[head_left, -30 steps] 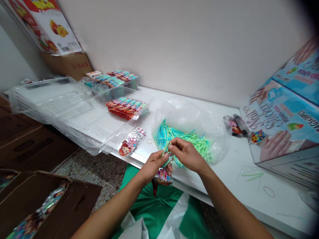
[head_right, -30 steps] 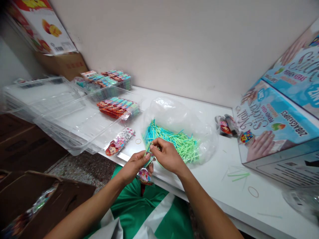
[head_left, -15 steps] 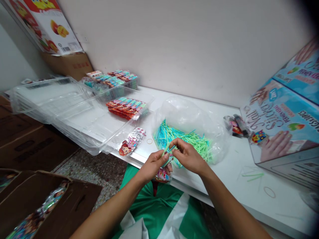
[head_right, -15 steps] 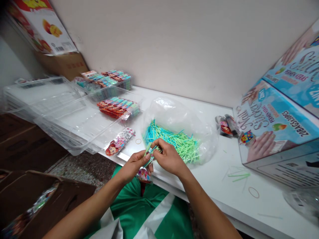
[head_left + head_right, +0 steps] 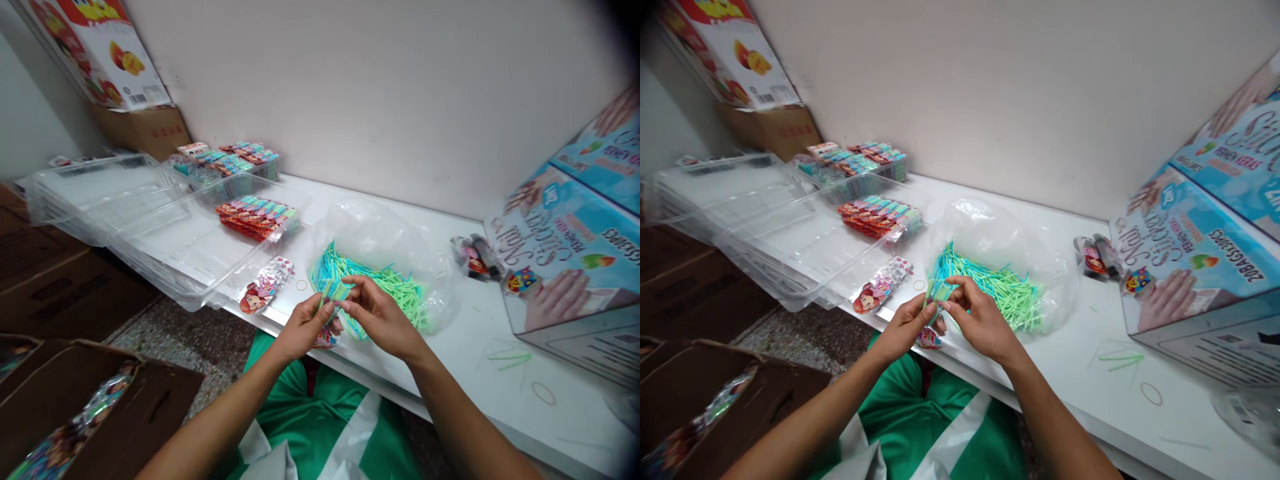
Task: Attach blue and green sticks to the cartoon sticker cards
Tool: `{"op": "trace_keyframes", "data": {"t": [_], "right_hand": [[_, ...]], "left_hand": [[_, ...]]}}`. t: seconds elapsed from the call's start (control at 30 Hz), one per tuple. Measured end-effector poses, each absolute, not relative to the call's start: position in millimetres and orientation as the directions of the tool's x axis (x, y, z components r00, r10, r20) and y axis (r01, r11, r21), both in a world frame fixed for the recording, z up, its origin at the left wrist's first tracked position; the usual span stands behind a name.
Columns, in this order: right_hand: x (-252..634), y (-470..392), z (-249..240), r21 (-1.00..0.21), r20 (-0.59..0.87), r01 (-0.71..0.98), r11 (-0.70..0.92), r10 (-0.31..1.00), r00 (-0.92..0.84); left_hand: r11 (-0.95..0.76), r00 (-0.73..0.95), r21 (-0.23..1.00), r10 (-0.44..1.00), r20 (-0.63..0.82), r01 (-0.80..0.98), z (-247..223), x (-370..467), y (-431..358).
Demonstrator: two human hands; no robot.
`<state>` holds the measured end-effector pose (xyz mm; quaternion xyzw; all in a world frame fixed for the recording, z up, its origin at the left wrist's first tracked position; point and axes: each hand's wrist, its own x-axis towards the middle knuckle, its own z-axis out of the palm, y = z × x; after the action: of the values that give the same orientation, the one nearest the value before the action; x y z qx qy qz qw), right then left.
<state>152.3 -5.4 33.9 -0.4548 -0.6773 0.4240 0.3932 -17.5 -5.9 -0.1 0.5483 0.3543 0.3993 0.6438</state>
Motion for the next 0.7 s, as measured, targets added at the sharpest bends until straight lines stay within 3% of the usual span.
{"op": "trace_keyframes", "data": {"t": [0.13,0.37,0.57,0.7], "right_hand": [[148.9,-7.8,41.9,-0.918,0.259,0.235,0.318,0.933,-0.252],[145.0,-6.0,59.3,-0.839,0.452,0.262,0.476,0.88,-0.148],[138.6,8.9,65.4,-0.906,0.361,0.16,0.391,0.914,-0.185],[152.3,19.4,62.9,-0.92,0.333,0.21,0.331,0.942,-0.028]], "left_hand": [[-0.008,0.41,0.986,0.909,0.076,-0.166,6.9,-24.5,-1.1],[0.057,0.442,0.955,0.893,0.081,-0.29,13.2,-33.0,0.7],[0.044,0.421,0.967,0.904,0.068,-0.252,21.4,-42.2,5.4],[-0.235,0.196,0.972,0.952,0.236,-0.028,70.9,-85.6,51.5]]}}
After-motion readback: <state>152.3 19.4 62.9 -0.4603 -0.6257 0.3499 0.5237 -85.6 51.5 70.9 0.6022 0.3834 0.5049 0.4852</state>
